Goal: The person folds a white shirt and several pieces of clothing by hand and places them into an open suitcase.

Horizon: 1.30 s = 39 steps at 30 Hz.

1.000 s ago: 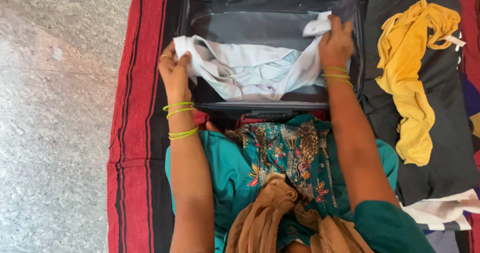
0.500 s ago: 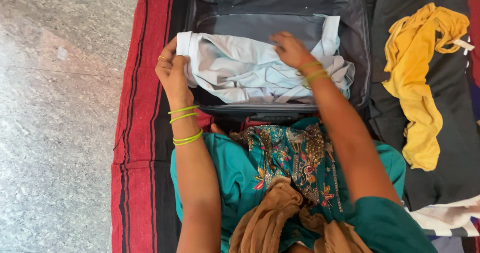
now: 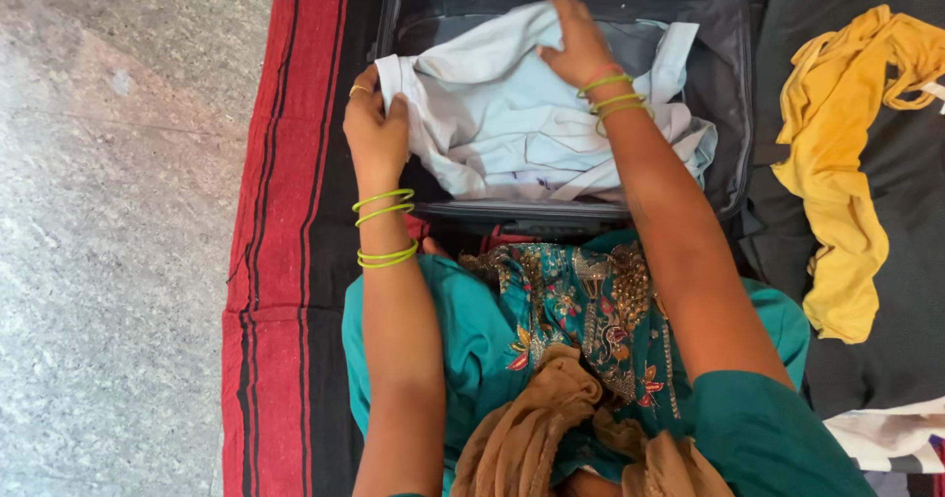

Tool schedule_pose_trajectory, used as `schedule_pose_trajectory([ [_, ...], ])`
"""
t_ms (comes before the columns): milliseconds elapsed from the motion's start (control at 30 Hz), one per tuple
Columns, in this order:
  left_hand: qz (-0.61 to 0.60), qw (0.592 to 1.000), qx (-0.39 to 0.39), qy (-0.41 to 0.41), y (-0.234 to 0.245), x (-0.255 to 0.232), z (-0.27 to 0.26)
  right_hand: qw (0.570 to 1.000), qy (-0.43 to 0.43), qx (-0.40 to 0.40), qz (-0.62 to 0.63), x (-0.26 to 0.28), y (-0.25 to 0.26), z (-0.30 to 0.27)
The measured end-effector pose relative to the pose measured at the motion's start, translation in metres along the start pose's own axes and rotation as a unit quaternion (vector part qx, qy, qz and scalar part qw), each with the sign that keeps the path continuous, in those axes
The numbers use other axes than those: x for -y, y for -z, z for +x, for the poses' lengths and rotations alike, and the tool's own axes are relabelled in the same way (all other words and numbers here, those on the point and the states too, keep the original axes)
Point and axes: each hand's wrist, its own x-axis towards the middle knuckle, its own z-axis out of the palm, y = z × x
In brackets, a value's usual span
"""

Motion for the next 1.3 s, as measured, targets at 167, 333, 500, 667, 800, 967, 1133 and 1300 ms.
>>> schedule_pose_trajectory([
  [167,0.017,0.999,-0.046,-0.015,-0.004,-0.009,0.003,0.913,-0.159,0.342,0.156,0.062,-0.010,-0.019],
  [333,-0.105,0.991,-0.027,-0.074,-0.002,0.001,0.013,0.840,-0.040,0.540,0.020,0.117,-0.055,-0.050],
  [500,-0.033,0.998,-0.058,-0.010,0.005,0.002,0.012,0.854,-0.056,0.509,0.086,0.082,-0.072,-0.076],
  [667,-0.151,0.985,0.053,-0.065,0.003,0.000,0.018,0.736,-0.295,0.417,0.444,0.011,-0.030,-0.076],
  [800,-0.044,0.982,0.124,-0.138,0.012,-0.024,0.006,0.717,-0.314,0.445,0.434,0.041,-0.003,-0.046],
  [967,0.072,0.984,0.083,-0.139,0.023,-0.040,0.001,0.697,-0.133,0.500,0.497,0.090,0.002,0.006],
  [1133,0.137,0.985,0.009,-0.100,0.027,-0.042,-0.001,0.898,-0.049,0.340,0.275,0.109,-0.017,0.016],
  [1300,0.140,0.985,-0.026,-0.096,0.025,-0.045,-0.004,0.900,-0.162,0.331,0.231,0.070,0.021,-0.010],
])
